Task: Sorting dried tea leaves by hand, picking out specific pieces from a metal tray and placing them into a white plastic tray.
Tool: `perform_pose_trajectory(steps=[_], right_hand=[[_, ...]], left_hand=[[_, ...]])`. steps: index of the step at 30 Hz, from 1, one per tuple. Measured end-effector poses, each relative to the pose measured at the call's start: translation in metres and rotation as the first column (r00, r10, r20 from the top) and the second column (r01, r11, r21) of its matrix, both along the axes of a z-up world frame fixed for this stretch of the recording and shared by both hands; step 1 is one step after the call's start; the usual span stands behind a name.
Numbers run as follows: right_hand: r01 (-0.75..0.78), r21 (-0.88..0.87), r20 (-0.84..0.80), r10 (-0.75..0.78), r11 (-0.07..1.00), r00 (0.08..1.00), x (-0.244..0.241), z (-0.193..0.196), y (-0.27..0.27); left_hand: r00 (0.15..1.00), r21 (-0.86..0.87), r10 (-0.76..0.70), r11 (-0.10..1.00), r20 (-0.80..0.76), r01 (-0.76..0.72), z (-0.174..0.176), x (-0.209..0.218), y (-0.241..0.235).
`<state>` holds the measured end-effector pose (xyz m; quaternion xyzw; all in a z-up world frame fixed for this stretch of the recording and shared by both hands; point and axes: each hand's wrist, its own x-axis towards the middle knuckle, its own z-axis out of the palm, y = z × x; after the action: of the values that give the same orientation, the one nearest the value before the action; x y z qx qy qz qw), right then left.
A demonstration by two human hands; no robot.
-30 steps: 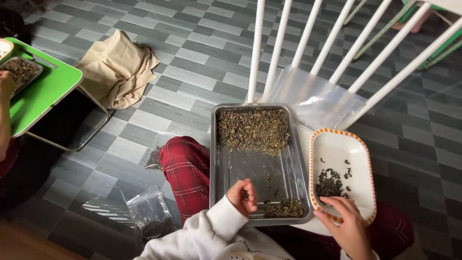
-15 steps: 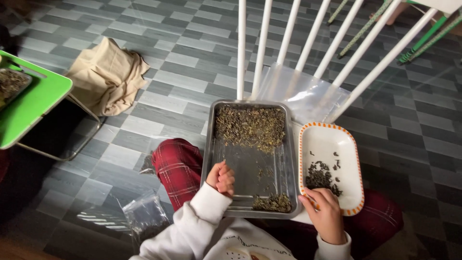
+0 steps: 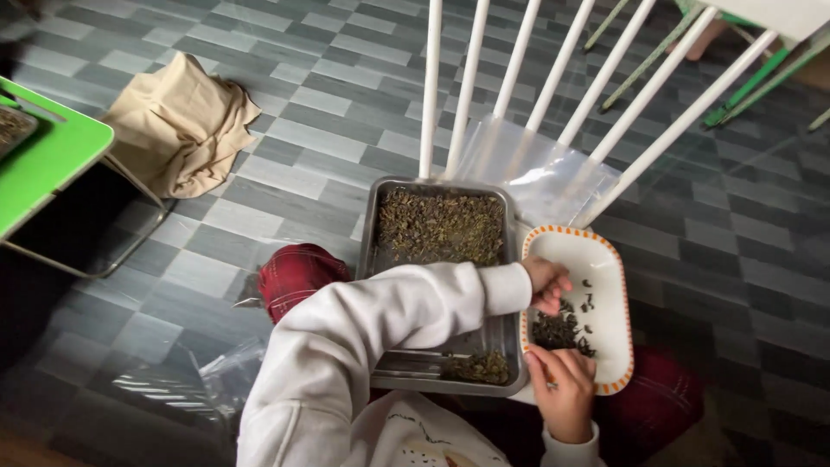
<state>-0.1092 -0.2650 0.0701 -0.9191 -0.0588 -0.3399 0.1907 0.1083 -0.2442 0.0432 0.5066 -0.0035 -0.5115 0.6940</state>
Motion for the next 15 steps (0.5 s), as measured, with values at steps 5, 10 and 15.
perform_pose_trajectory(steps=[5, 10, 15], right_hand=[[0.048, -0.001, 0.020, -0.048, 0.999, 0.999, 0.004, -0.005, 0.002], [0.043, 0.018, 0.038, -0.043, 0.999, 0.998, 0.004, -0.005, 0.004], [0.040, 0.000, 0.023, -0.040, 0.999, 0.999, 0.003, -0.009, 0.002]], left_hand=[[0.658, 0.361, -0.469, 0.882, 0.589, 0.304, 0.046, -0.022, 0.005], [-0.061, 0.724, -0.744, 0.622, 0.665, 0.299, 0.044, -0.035, 0.001], [-0.099, 0.674, -0.680, 0.677, 0.726, 0.296, 0.080, -0.048, 0.035]])
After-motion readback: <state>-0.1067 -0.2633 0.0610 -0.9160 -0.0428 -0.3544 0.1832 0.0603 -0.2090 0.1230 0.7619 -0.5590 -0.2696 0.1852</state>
